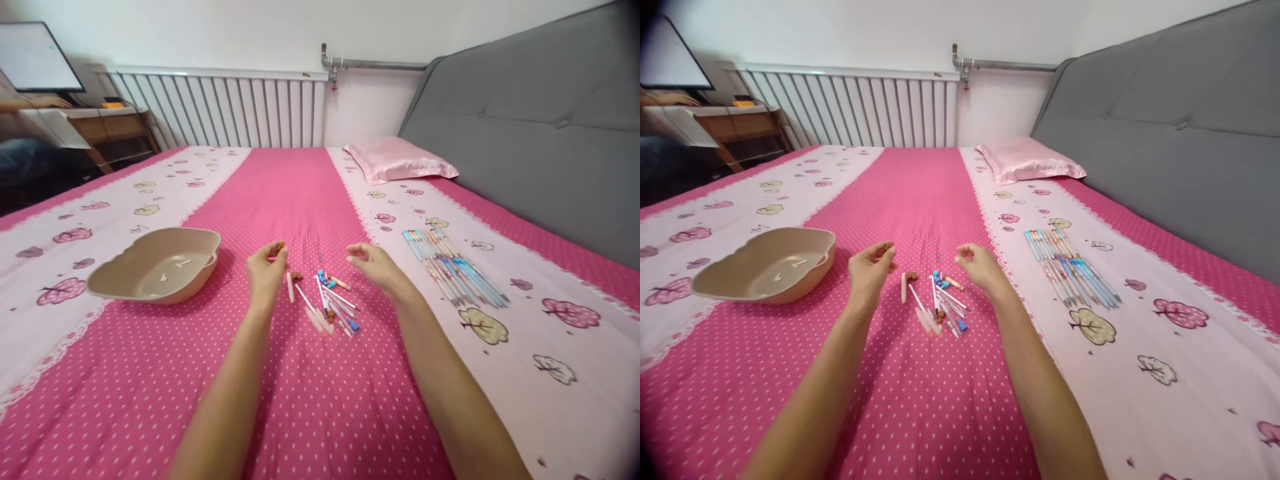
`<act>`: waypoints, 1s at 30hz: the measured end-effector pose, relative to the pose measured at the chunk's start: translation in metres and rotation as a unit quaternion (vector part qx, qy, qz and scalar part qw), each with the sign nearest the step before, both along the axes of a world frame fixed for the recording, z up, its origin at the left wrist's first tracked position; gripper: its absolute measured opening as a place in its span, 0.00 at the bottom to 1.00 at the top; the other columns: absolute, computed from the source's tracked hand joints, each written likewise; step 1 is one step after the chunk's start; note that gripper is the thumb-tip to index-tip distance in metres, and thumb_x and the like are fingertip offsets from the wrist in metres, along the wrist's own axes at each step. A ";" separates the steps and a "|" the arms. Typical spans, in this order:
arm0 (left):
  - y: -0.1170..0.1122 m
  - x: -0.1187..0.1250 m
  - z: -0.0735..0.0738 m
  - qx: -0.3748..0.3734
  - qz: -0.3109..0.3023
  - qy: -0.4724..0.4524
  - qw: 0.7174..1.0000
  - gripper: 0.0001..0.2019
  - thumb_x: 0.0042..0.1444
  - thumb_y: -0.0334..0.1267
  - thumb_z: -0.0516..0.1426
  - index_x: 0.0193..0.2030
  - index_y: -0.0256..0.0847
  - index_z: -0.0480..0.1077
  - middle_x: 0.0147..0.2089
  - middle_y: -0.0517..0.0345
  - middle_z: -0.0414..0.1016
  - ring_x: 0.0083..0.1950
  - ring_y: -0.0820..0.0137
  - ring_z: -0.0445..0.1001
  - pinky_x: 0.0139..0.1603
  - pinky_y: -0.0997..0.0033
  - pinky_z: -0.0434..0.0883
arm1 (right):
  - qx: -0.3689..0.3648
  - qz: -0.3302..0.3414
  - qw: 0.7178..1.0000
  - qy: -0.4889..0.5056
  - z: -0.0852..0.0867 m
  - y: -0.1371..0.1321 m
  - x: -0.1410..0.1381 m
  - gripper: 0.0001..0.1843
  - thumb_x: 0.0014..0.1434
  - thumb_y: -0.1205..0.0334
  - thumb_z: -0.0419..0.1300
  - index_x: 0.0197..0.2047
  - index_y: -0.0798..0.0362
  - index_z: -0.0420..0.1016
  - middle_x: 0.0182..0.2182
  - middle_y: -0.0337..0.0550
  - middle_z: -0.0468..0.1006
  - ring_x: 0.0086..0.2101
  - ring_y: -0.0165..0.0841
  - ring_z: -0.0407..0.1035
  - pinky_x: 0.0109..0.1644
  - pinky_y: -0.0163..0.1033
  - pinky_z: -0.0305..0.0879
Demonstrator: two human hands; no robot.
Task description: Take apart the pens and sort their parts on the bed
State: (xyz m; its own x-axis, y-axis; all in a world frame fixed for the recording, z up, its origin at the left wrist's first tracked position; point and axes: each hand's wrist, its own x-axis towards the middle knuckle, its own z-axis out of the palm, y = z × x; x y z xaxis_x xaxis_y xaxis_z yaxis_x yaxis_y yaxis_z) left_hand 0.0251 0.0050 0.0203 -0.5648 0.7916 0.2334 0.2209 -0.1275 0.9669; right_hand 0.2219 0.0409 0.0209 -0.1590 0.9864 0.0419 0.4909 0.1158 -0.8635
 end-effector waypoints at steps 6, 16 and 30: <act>-0.002 0.006 -0.044 -0.054 0.024 0.140 0.988 0.13 0.45 0.45 0.59 0.35 0.41 0.77 0.30 0.53 0.76 0.27 0.69 0.71 0.32 0.69 0.66 | -0.020 0.067 0.987 -0.141 -0.041 0.012 -0.004 0.09 0.49 0.62 0.61 0.35 0.54 0.74 0.31 0.44 0.78 0.32 0.33 0.71 0.34 0.35 0.61; -0.005 -0.007 -0.047 -0.140 0.003 0.309 0.941 0.10 0.48 0.43 0.57 0.34 0.45 0.78 0.26 0.56 0.73 0.26 0.68 0.66 0.29 0.70 0.60 | -0.032 0.092 0.935 -0.342 -0.033 0.013 -0.007 0.10 0.50 0.61 0.60 0.38 0.53 0.70 0.31 0.44 0.76 0.28 0.33 0.68 0.27 0.34 0.52; -0.006 0.000 -0.049 -0.130 -0.060 0.411 0.900 0.24 0.45 0.51 0.59 0.46 0.39 0.73 0.38 0.47 0.71 0.43 0.57 0.67 0.43 0.59 0.64 | -0.054 0.146 0.866 -0.475 -0.005 -0.011 -0.020 0.10 0.47 0.64 0.57 0.33 0.55 0.77 0.25 0.49 0.76 0.25 0.36 0.69 0.23 0.35 0.51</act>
State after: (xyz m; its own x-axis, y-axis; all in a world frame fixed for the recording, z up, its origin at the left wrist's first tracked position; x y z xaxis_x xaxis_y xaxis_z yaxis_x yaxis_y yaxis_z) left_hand 0.0247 -0.0011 -0.0284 -0.1923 0.9233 0.3324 0.8757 0.0085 0.4829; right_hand 0.2019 0.0302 0.0164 -0.3140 0.8886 -0.3345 0.9494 0.2981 -0.0992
